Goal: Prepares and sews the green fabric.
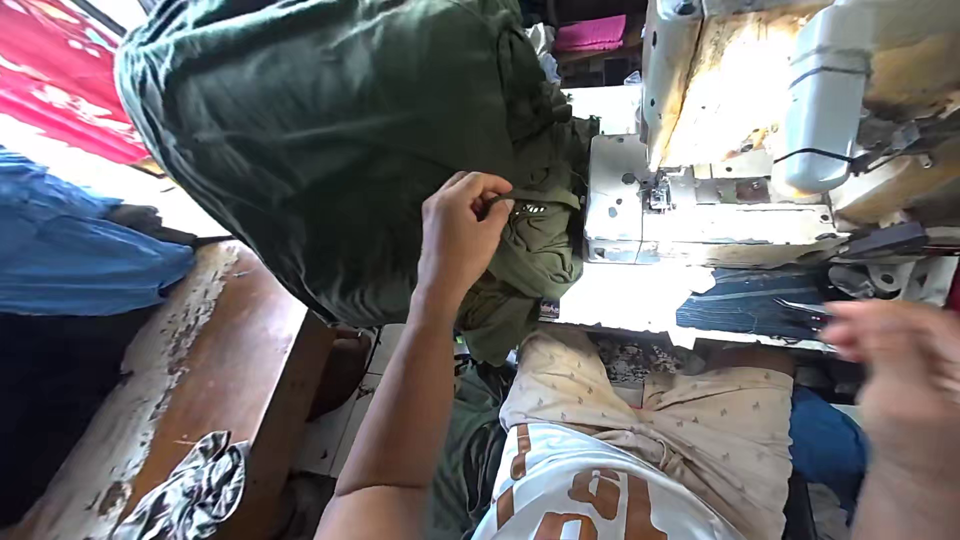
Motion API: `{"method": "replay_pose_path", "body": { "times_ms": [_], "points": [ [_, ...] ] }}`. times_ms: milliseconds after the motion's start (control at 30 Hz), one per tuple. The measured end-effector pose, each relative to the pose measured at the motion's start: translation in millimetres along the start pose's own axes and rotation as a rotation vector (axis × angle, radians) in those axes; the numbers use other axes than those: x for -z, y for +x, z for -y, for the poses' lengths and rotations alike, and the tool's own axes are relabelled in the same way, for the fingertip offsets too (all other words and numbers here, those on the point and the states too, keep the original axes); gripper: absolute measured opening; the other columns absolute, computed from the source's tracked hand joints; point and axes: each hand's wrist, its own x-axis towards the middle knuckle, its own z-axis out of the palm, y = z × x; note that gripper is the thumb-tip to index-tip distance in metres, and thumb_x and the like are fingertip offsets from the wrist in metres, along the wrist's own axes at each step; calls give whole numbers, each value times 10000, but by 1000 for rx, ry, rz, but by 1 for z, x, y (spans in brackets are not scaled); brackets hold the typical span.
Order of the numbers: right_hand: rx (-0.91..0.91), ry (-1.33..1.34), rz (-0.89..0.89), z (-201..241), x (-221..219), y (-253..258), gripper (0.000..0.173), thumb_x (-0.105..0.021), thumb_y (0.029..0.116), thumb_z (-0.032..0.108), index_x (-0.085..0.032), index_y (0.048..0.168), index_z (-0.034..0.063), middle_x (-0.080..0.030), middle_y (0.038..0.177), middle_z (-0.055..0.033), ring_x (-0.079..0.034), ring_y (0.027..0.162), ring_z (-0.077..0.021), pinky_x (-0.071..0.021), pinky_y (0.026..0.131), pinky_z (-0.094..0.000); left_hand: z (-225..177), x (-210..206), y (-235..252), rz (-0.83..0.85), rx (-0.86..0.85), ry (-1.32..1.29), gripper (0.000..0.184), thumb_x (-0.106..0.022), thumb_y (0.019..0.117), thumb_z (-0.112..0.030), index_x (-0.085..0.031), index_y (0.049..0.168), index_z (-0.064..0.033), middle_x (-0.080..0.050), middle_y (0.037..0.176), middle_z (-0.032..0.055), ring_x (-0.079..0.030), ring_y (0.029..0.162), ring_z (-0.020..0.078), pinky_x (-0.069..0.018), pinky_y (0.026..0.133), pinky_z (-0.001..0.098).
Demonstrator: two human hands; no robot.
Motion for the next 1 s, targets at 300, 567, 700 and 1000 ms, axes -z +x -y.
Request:
{"method": "replay_pose_path", "body": {
  "times_ms": [300, 567, 700, 1000],
  "points": [
    [287, -48, 110, 61, -175, 42, 422, -699, 981, 215, -644, 1378, 84, -619, 1402, -130, -610, 1273, -226, -532, 1042, -419, -40, 52, -33, -79, -222, -376, 132, -709, 963, -147, -708, 1073, -73, -720, 931, -22, -684, 788, 55, -596, 695, 216],
    [-131, 497, 245, 57, -189, 47, 230, -629, 1016, 84, -658, 1243, 96, -729, 1012, -31, -700, 835, -112, -611, 736, -287, -15, 56, 1, 37, -249, -464, 134, -663, 994, -170, -699, 1084, -77, -667, 1187, 40, -660, 1090, 152, -593, 909, 316],
    [-293, 649, 252, 27, -173, 34, 81, -632, 1015, 118, -659, 1050, 51, -634, 776, -58, -600, 660, -136, -534, 607, -294, -14, 13, 18, 134, -68, -728, 80, -584, 1031, -138, -616, 1037, -64, -663, 885, 19, -649, 813, 104, -565, 751, 278],
    [-330, 638, 205, 11, -152, 24, 121, -605, 1031, 104, -698, 1043, 28, -656, 841, -70, -583, 677, -120, -498, 590, -254, -28, -23, 33, 226, -116, -628, 100, -610, 1024, -157, -611, 1084, -76, -679, 891, 10, -655, 814, 80, -557, 751, 244]
  ]
}}
